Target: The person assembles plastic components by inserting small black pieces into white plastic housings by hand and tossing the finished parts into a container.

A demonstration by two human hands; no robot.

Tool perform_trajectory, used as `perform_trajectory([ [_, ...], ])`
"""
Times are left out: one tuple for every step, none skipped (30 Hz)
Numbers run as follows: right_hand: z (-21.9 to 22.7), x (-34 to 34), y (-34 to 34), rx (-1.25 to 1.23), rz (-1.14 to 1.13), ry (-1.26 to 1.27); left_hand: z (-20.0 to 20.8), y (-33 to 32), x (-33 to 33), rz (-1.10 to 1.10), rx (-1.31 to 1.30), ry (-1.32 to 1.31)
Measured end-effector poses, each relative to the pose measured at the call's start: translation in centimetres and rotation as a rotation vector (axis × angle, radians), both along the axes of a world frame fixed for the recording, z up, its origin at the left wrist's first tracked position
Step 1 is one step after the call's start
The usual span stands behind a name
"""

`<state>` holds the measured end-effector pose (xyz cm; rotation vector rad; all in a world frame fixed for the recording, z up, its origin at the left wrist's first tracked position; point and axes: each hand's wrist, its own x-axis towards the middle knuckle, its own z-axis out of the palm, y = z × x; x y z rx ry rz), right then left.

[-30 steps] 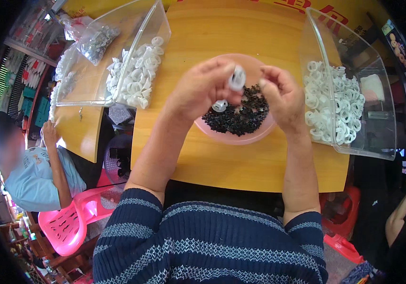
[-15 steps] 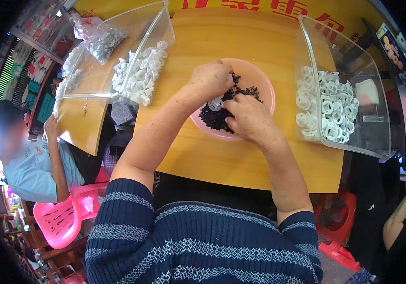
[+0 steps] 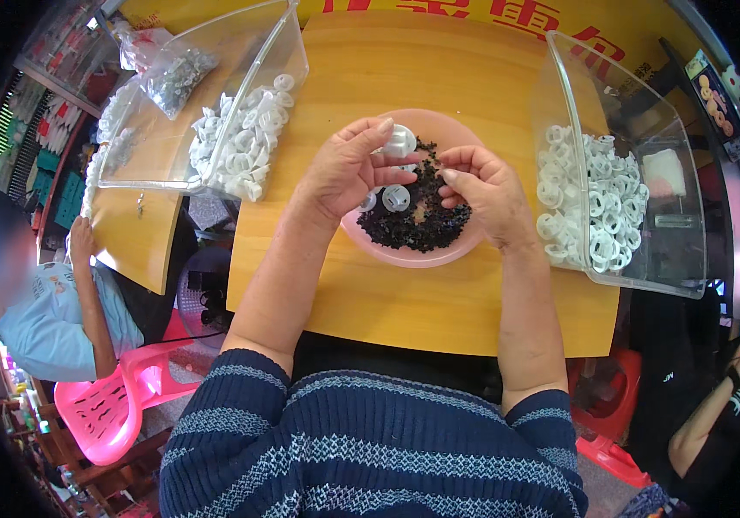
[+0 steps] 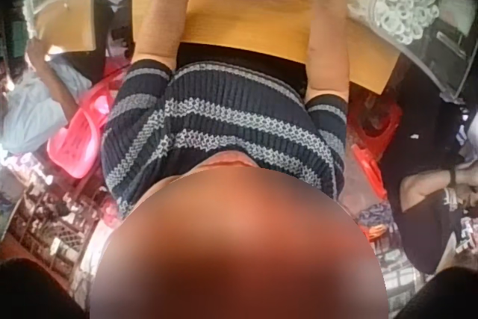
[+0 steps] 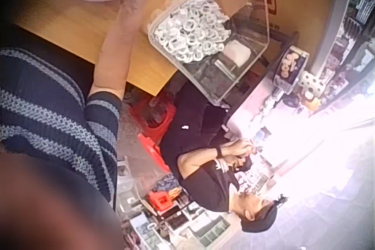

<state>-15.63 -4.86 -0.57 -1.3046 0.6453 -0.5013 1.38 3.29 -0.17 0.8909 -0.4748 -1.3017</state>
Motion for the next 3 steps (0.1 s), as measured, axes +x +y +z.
perform_trajectory([
  [-0.06,0.04,-0.07,0.074,-0.011,-0.067,-0.16,0.18,0.07,-0.018,-0.023,0.042],
  [-0.19,0.11,-0.13,0.074,-0.007,-0.059,-0.25,0.31,0.16,-0.035,-0.047,0.084],
  [-0.4,0.19,-0.16,0.15,-0.002,-0.127,-0.45,0.37,0.33,-0.03,-0.048,0.091],
])
